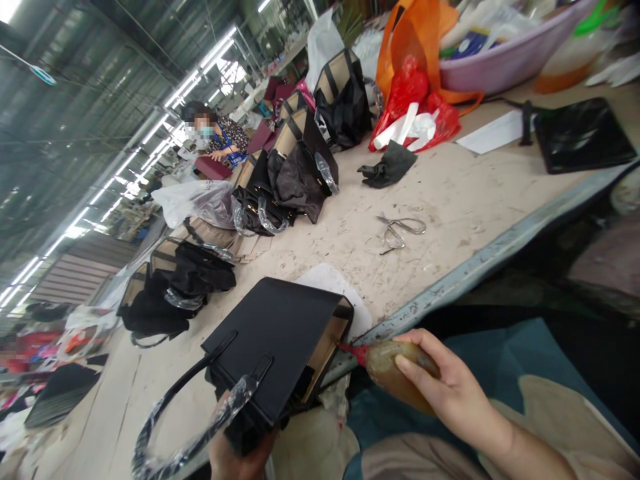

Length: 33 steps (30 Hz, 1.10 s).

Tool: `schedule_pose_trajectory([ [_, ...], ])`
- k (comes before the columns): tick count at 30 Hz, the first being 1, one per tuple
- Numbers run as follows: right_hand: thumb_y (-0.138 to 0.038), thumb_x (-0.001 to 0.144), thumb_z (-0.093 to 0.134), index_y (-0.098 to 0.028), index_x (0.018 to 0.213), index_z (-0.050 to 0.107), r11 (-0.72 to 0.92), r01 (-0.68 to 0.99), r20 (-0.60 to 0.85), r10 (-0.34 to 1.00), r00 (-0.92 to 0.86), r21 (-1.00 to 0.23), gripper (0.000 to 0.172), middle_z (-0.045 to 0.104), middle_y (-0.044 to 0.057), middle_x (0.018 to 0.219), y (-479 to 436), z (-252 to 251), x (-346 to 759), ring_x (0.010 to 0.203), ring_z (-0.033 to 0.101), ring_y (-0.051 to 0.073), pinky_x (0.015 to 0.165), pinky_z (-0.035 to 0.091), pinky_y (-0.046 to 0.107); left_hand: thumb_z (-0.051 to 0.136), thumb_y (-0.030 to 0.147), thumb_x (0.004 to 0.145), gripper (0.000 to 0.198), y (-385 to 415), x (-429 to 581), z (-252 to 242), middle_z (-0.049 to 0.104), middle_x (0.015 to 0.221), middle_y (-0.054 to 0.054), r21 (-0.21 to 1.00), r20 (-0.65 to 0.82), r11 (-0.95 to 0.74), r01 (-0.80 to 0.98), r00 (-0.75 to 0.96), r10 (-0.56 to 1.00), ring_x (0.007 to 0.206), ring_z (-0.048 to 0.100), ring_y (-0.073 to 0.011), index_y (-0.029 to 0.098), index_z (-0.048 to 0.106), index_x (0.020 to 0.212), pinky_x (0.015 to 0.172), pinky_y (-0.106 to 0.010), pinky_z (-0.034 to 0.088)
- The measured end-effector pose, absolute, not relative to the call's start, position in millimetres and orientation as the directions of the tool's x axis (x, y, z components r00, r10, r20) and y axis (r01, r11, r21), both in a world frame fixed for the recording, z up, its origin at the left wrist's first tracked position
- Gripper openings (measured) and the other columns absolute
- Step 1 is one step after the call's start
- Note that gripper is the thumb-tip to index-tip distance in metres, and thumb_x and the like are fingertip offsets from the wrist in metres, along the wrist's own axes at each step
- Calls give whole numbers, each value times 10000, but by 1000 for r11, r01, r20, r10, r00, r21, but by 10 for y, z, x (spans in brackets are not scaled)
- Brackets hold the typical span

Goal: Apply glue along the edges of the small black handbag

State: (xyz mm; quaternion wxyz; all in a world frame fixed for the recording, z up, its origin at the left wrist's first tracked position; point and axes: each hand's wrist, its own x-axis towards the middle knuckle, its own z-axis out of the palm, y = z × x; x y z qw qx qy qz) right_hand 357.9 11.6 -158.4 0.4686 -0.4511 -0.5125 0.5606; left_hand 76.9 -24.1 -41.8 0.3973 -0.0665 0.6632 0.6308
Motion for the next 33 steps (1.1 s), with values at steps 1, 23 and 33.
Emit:
schedule_pose_trajectory([
  [1, -362, 919, 560, -244, 982, 587, -44, -61, -35, 990, -134, -997, 136, 654, -16, 880, 140, -1611, 3576, 820, 619, 146, 757, 488, 219, 411, 28, 674, 618, -220, 793, -391, 684, 511, 0, 792, -606, 199, -577, -702, 374, 433, 658, -244, 265, 628, 1201, 435, -367, 562],
  [23, -421, 891, 575, -218, 936, 579, -172, -211, -143, 978, -150, -962, 208, 634, -10, 816, 178, -1560, 3492, 774, 604, 152, 720, 480, 233, 722, 178, 420, 512, -209, 470, -304, 716, 659, 43, 853, -475, 413, -320, -804, 358, 563, 668, -263, 292, 600, 904, 424, -343, 538],
  [33, -404, 908, 565, -225, 984, 556, -113, -149, -107, 993, -46, -982, 194, 636, -3, 874, 226, -1621, 3540, 817, 606, 153, 757, 479, 234, 795, 241, 362, 350, 173, 866, 87, 675, 547, -21, 888, -401, 418, -192, -769, 497, 491, 626, -205, 188, 601, 648, 392, -257, 508],
])
